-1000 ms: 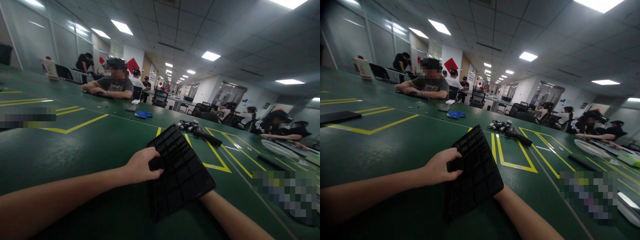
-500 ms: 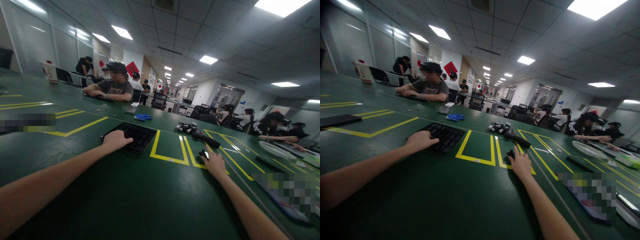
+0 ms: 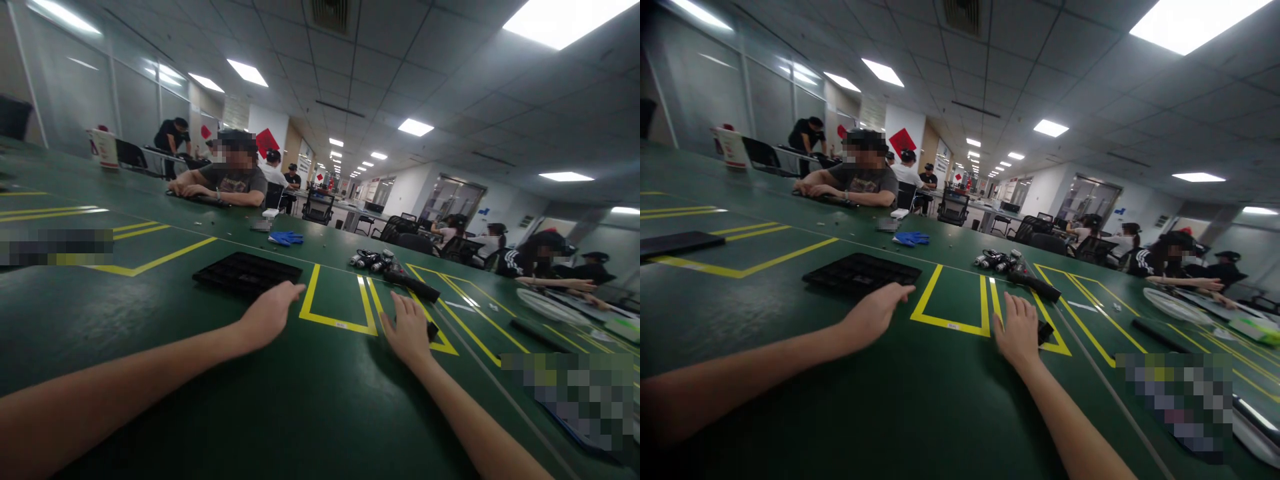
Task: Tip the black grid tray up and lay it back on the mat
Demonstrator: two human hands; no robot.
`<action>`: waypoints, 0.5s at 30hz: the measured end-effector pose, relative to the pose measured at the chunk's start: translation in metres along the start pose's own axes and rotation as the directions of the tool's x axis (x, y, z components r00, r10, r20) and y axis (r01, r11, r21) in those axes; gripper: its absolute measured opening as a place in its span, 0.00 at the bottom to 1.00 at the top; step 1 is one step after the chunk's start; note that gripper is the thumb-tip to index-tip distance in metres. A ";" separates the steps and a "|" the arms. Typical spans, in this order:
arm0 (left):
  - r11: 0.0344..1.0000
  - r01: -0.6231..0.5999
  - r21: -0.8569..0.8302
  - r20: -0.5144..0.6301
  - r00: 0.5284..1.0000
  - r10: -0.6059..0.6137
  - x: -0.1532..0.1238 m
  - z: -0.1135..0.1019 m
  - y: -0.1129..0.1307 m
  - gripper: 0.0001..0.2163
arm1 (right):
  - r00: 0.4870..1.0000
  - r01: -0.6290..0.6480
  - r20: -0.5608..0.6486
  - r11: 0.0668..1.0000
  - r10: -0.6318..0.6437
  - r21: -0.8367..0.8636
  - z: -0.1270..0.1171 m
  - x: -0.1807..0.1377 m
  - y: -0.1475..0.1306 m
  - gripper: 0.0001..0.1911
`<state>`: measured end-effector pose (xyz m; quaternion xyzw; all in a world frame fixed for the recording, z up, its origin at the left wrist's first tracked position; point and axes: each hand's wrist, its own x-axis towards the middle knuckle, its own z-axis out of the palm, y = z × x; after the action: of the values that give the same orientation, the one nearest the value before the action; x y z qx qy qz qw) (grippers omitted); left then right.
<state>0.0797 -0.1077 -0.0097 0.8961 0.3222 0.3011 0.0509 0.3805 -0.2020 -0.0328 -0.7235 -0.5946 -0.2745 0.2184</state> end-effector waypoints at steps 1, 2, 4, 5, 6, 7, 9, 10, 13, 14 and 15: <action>0.994 -0.096 -0.044 0.082 0.992 0.100 -0.007 0.006 0.013 0.22 | 0.998 0.062 -0.009 0.996 -0.062 0.070 -0.003 -0.004 -0.014 0.25; 0.978 -0.186 -0.091 0.164 0.966 0.199 -0.013 0.011 0.023 0.22 | 0.993 0.120 -0.016 0.982 -0.119 0.145 -0.008 -0.009 -0.029 0.25; 0.946 -0.283 -0.160 0.287 0.903 0.319 -0.022 0.017 0.037 0.20 | 0.977 0.205 0.002 0.932 -0.216 0.299 -0.023 -0.021 -0.061 0.24; 0.938 -0.294 -0.183 0.328 0.882 0.340 -0.024 0.019 0.041 0.19 | 0.964 0.231 0.039 0.896 -0.265 0.379 -0.032 -0.028 -0.076 0.24; 0.937 -0.285 -0.203 0.352 0.872 0.341 -0.025 0.020 0.042 0.19 | 0.943 0.251 0.085 0.857 -0.321 0.450 -0.042 -0.035 -0.090 0.23; 0.936 -0.267 -0.229 0.359 0.871 0.337 -0.025 0.020 0.042 0.18 | 0.912 0.283 0.118 0.810 -0.393 0.513 -0.052 -0.041 -0.102 0.23; 0.913 -0.250 -0.322 0.339 0.870 0.357 -0.022 0.017 0.042 0.19 | 0.837 0.307 0.203 0.743 -0.508 0.594 -0.068 -0.050 -0.119 0.26; 0.895 -0.249 -0.370 0.319 0.871 0.375 -0.020 0.014 0.043 0.18 | 0.808 0.311 0.233 0.727 -0.542 0.612 -0.074 -0.053 -0.124 0.28; 0.860 -0.288 -0.421 0.245 0.877 0.414 -0.017 0.004 0.050 0.18 | 0.790 0.316 0.251 0.724 -0.559 0.613 -0.077 -0.055 -0.126 0.31; 0.855 -0.320 -0.408 0.232 0.870 0.436 -0.019 0.001 0.053 0.19 | 0.799 0.331 0.227 0.722 -0.558 0.608 -0.074 -0.054 -0.124 0.31; 0.845 -0.367 -0.390 0.228 0.850 0.475 -0.023 -0.002 0.057 0.20 | 0.804 0.361 0.187 0.713 -0.564 0.601 -0.070 -0.054 -0.121 0.32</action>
<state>0.0962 -0.1666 -0.0033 0.9597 0.0472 0.2075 0.1835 0.2450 -0.2630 -0.0162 -0.4938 -0.8405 -0.0067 0.2230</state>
